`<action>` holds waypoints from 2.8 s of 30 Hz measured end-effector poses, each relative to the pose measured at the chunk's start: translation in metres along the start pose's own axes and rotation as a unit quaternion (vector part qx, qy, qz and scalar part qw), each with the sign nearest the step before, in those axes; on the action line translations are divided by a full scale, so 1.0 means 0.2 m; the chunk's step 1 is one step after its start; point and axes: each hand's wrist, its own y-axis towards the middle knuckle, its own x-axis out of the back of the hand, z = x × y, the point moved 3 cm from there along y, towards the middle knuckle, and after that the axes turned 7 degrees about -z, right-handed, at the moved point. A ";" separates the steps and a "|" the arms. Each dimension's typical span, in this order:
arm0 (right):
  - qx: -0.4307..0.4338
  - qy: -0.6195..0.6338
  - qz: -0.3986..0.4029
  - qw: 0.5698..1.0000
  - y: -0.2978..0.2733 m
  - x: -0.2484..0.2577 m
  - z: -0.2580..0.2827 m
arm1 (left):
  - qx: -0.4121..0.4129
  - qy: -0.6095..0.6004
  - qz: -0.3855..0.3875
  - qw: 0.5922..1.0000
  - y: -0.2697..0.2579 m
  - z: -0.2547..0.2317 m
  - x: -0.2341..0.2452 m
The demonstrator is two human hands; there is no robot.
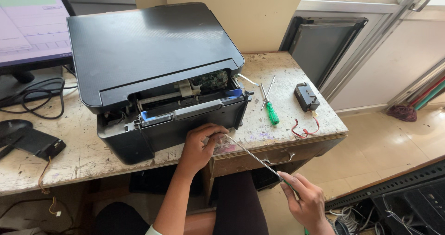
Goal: The person disassembles a printer by removing screws and the top cover using screwdrivers. They manipulate internal components and remove the top casing, placing it aside.
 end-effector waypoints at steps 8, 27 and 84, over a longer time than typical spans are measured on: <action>0.026 -0.106 0.043 0.993 0.10 0.16 0.05 | -0.027 0.072 0.037 0.996 0.00 -0.06 -0.02; -0.079 0.064 0.066 0.993 -0.01 0.05 -0.09 | -0.021 0.022 0.036 0.999 0.00 -0.02 0.00; -0.027 -0.222 -0.097 0.970 0.51 -0.32 0.27 | 0.006 -0.010 0.031 0.999 0.01 -0.09 0.02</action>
